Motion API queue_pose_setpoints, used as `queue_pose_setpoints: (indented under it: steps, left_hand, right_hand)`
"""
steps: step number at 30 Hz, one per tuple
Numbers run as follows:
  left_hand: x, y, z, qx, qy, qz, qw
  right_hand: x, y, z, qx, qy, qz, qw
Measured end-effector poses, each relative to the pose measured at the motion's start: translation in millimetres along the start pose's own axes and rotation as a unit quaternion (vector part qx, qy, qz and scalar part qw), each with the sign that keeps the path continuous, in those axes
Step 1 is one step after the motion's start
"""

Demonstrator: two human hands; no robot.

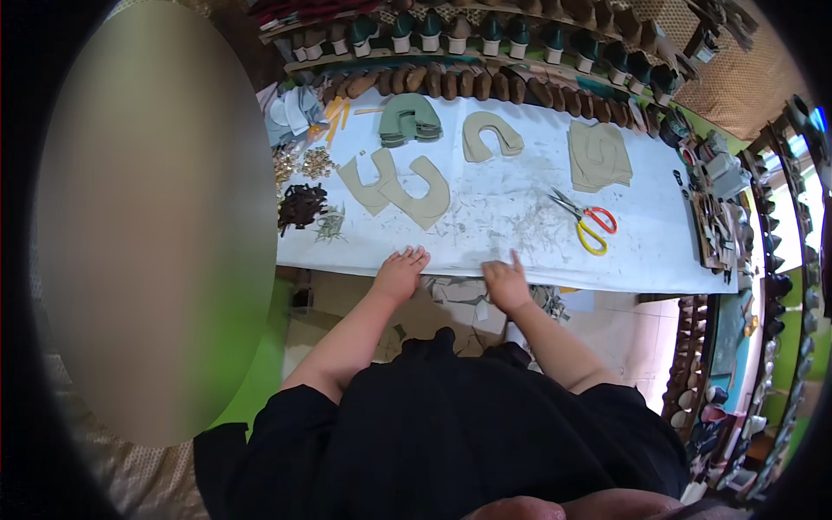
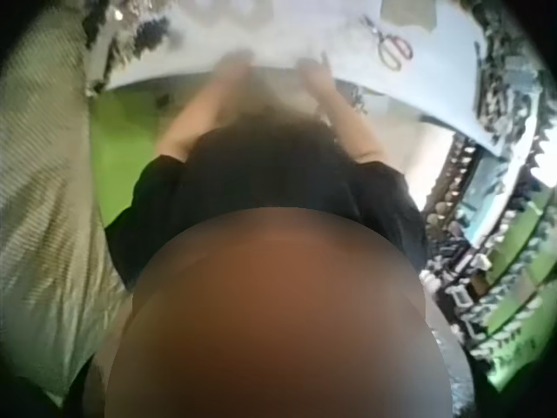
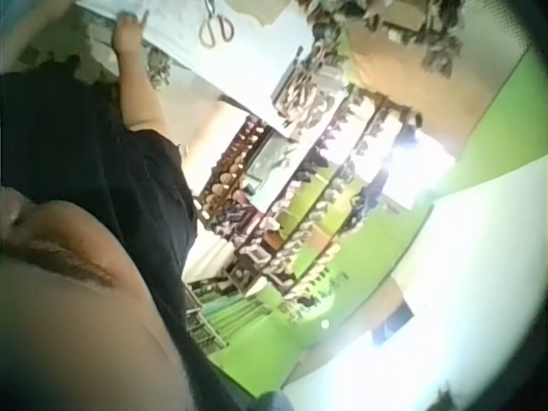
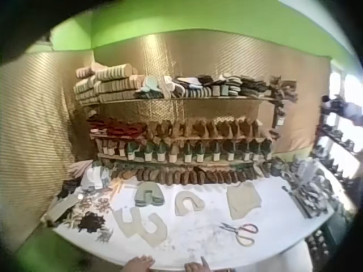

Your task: Cutting shoe upper components from fabric material using a pair of scissors.

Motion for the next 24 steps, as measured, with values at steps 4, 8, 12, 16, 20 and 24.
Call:
queue_pose_setpoints:
  steps: [4, 8, 12, 16, 20, 24]
  left_hand:
    - [0.6, -0.8, -1.2, 0.004, -0.016, -0.013, 1.000]
    - [-14.2, -8.8, 0.3, -0.004, -0.027, -0.024, 0.999]
    - [-9.9, -22.7, -3.6, -0.005, -0.005, 0.014, 1.000]
    - [-15.4, -19.2, -4.2, 0.014, -0.025, 0.031, 0.999]
    - [-9.1, -12.3, -12.8, 0.061, -0.034, 0.072, 0.995]
    - [0.6, -5.9, -18.6, 0.100, -0.061, 0.161, 0.980]
  right_hand:
    - [-10.8, -78.4, -86.6, -0.092, -0.009, 0.000, 0.996]
    - [5.8, -142.3, -123.3, -0.057, -0.069, -0.031, 0.996]
    - [9.1, -151.3, -140.9, -0.016, -0.042, -0.006, 0.999]
    - [38.4, -108.3, -142.8, -0.018, -0.015, -0.004, 1.000]
    - [31.9, -79.3, -147.1, -0.037, 0.011, 0.117, 0.992]
    - [33.0, -65.4, -170.2, 0.003, 0.058, 0.148, 0.987]
Point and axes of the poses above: each hand's wrist, its own y-axis towards the middle knuckle, its own x-axis out of the back of the hand, z = x × y, the point moved 3 cm from there along y, towards the middle knuckle, and after that the axes turned 15 degrees about z, right-handed, at the moved point
